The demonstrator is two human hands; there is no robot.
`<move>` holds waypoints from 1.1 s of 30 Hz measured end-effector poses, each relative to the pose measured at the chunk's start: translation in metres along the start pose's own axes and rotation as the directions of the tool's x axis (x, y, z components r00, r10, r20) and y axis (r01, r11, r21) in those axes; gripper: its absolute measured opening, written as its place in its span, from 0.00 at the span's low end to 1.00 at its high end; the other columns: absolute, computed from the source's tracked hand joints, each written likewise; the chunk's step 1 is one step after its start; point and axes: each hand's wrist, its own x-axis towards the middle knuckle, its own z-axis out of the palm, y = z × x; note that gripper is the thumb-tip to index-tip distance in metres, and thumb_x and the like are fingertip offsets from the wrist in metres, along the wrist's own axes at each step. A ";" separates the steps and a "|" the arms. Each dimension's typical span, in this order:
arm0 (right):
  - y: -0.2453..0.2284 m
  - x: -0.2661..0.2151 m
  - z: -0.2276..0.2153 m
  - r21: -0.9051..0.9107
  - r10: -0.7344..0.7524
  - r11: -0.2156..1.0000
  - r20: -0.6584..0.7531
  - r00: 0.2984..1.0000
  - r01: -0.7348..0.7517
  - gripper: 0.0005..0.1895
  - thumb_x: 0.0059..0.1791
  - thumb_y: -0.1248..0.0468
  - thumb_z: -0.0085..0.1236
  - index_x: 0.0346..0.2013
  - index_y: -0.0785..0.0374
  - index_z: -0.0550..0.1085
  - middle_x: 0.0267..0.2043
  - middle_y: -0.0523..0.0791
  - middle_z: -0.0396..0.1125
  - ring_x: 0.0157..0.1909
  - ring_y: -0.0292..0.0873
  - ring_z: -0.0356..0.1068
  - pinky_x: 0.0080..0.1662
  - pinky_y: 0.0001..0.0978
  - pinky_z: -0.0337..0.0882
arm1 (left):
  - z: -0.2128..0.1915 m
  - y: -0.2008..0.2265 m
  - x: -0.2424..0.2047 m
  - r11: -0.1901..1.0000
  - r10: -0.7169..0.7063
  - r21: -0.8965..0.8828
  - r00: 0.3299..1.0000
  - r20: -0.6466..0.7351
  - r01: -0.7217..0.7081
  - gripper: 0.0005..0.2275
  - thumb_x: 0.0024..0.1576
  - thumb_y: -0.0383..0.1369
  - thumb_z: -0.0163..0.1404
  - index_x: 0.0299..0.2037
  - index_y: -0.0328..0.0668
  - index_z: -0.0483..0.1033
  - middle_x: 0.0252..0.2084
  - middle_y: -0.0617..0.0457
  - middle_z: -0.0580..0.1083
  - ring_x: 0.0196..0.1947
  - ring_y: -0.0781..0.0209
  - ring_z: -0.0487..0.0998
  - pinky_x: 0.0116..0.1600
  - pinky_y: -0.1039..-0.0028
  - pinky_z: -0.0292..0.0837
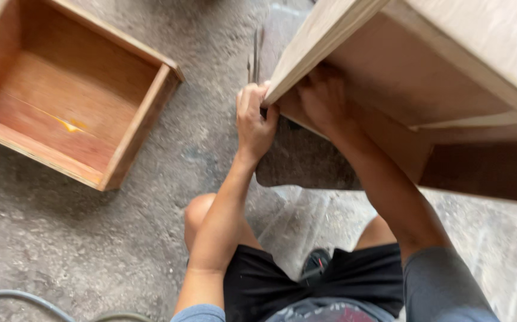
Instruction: The person sands the inner and outer surfaces of wooden drawers by hand using a piece of sandpaper, flipping the drawers to reach different sides.
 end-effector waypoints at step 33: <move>-0.007 0.000 -0.013 0.026 0.101 0.994 0.066 0.993 -0.103 0.13 0.49 0.62 0.56 0.46 0.58 0.81 0.52 0.48 0.70 0.34 0.53 0.74 0.36 0.47 0.75 | 0.007 -0.011 -0.001 0.985 -0.117 -0.116 0.988 0.099 0.129 0.22 0.61 0.24 0.52 0.66 0.45 0.71 0.60 0.39 0.75 0.66 0.33 0.70 0.74 0.57 0.66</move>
